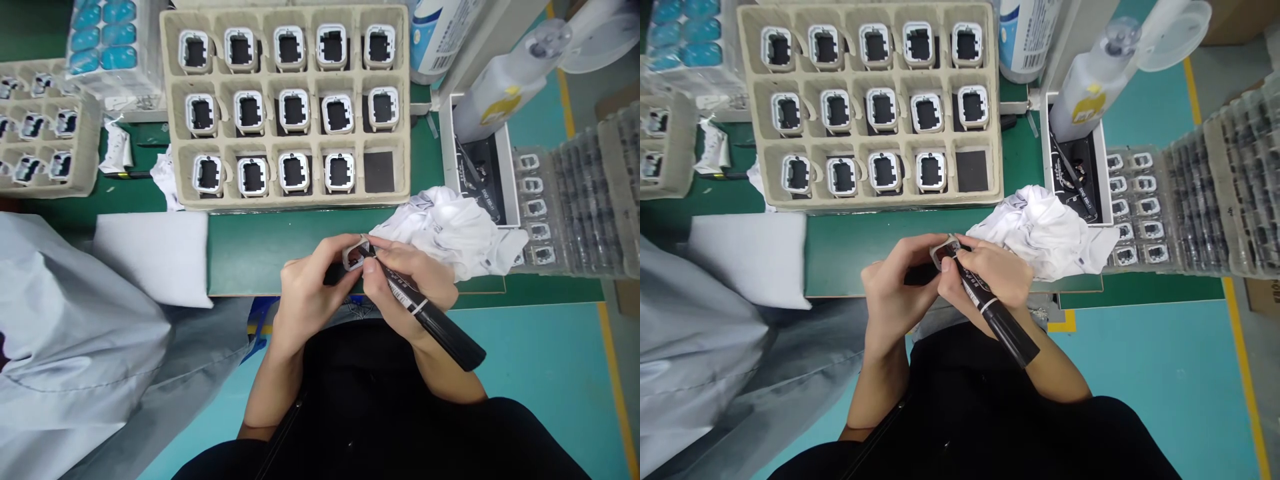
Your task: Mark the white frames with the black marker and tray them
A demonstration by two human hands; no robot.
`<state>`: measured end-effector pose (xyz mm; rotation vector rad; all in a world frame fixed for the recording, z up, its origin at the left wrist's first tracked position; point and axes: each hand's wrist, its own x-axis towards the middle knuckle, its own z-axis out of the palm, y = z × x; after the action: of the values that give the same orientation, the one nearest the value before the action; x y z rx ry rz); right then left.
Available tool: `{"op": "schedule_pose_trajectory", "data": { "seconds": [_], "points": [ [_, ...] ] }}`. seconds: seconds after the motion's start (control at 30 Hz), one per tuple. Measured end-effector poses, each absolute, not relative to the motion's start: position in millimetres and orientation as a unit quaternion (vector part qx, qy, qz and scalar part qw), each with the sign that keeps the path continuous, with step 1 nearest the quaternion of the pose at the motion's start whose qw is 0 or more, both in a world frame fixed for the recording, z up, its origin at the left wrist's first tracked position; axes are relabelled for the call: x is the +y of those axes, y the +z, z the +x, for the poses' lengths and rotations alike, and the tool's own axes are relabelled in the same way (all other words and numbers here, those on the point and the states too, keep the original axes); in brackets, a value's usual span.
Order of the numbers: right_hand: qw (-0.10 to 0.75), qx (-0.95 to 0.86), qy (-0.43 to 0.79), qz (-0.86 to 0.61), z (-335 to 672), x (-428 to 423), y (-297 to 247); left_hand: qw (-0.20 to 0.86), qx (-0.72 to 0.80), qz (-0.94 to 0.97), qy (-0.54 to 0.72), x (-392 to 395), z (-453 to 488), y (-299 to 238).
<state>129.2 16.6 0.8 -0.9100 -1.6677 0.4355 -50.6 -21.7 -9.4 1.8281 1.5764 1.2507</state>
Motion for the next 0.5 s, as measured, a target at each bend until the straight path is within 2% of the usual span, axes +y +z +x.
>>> {"op": "schedule_pose_trajectory", "data": {
  "seconds": [0.5],
  "points": [
    [0.582,-0.702,0.184,-0.366,125.8,18.8,0.1,0.199,0.573,0.651,0.456,-21.8,-47.8,-9.7]
  ]
}}
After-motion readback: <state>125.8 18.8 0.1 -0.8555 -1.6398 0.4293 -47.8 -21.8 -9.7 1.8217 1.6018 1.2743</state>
